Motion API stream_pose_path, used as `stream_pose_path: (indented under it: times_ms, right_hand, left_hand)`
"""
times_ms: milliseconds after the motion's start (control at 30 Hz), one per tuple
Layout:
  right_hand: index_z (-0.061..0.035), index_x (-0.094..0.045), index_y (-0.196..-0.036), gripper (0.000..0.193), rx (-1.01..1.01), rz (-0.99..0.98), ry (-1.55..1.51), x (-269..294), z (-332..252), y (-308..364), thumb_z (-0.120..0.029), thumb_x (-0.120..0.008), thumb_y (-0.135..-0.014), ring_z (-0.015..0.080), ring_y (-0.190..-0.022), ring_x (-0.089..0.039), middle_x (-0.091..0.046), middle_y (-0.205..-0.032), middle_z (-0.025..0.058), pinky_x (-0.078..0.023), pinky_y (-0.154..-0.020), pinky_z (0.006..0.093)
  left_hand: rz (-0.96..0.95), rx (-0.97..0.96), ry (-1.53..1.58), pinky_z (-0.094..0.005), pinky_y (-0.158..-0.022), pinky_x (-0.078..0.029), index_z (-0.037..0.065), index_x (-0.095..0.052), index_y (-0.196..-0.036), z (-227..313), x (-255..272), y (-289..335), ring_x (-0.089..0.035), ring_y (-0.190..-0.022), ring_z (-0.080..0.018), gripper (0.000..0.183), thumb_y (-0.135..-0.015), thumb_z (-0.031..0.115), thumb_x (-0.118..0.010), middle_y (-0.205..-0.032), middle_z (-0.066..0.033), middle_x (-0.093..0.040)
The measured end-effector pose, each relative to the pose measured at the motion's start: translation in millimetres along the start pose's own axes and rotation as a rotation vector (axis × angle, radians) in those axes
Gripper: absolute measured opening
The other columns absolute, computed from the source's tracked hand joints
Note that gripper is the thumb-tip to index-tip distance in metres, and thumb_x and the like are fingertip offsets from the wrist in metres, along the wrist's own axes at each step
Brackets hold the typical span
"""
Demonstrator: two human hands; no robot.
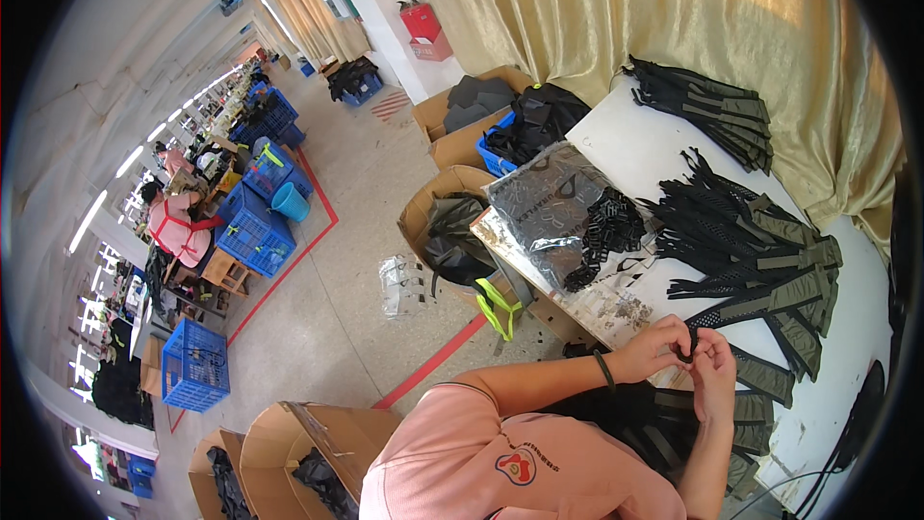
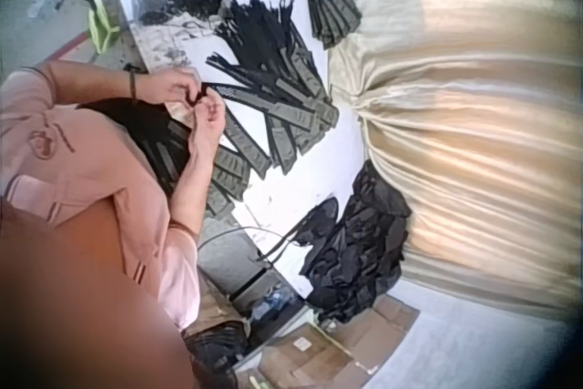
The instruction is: Sorting and bundling black mesh straps at a manufacturing workstation.
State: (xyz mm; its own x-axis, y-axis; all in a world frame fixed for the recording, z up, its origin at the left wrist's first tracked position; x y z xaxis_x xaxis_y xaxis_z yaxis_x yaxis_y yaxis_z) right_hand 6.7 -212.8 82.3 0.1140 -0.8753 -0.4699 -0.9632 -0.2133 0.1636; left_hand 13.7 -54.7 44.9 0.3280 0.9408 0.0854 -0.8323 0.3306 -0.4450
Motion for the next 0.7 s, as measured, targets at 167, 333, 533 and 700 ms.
stream_pose_path:
  times_ms: [167, 333, 533, 700]
  right_hand:
    - [0.0002, -0.061, -0.089, 0.007, 0.104, -0.041, 0.48, 6.6, -6.6, 0.4, -0.001, -0.055, -0.085, 0.0045, -0.068, -0.046, -0.052, -0.074, -0.0032, -0.038, -0.062, 0.0193]
    - [-0.0013, -0.056, -0.079, 0.008, 0.187, -0.032, 0.716, 30.3, -3.0, 3.2, -0.005, -0.057, -0.086, 0.004, -0.065, -0.041, -0.048, -0.07, -0.0042, -0.035, -0.057, 0.0201]
    - [-0.0008, -0.057, -0.081, 0.017, 0.111, -0.12, 1.152, 78.3, 0.2, -21.8, -0.017, -0.057, -0.087, 0.0144, -0.068, -0.054, -0.054, -0.068, 0.0031, -0.045, -0.063, 0.0279]
    - [-0.0007, -0.062, -0.084, 0.017, -0.513, -0.406, 1.245, 125.5, 4.8, 6.2, -0.017, -0.064, -0.082, 0.0238, -0.067, -0.061, -0.063, -0.076, 0.0111, -0.048, -0.065, 0.0351]
  left_hand:
    - [-0.085, 0.042, -0.073, -0.0294, -0.079, -0.043, 0.004, -0.055, -0.09, 12.0, -2.0, 2.4, -0.05, -0.088, -0.0196, 0.016, -0.078, -0.002, -0.063, -0.094, -0.0068, -0.048]
    - [-0.202, 0.155, -0.05, -0.0264, -0.07, -0.044, 0.005, -0.053, -0.094, 13.2, -13.9, 10.2, -0.052, -0.08, -0.0153, 0.017, -0.081, 0.003, -0.063, -0.09, -0.0061, -0.05]
    - [0.149, 0.692, 0.703, -0.0307, -0.066, -0.054, 0.007, -0.047, -0.104, 4.5, 7.8, 39.7, -0.063, -0.071, -0.0193, 0.026, -0.083, 0.003, -0.062, -0.086, -0.0057, -0.054]
    - [0.234, 1.003, 0.471, -0.0297, -0.056, -0.053, 0.006, -0.05, -0.092, -19.6, 43.2, 67.5, -0.062, -0.059, -0.0199, 0.019, -0.083, 0.009, -0.066, -0.075, -0.0048, -0.055]
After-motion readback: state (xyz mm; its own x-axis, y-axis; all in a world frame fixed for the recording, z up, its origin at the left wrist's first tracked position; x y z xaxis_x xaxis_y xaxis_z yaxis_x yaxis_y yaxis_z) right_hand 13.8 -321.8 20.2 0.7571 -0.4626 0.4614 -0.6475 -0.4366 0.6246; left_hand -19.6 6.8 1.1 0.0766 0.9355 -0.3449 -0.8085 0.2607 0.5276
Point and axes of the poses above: each hand's wrist, its own y-axis away from the middle knuckle, its own x-axis out of the back of the hand, z = x × y, the point moved 1 cm from there along -y, towards the middle knuckle
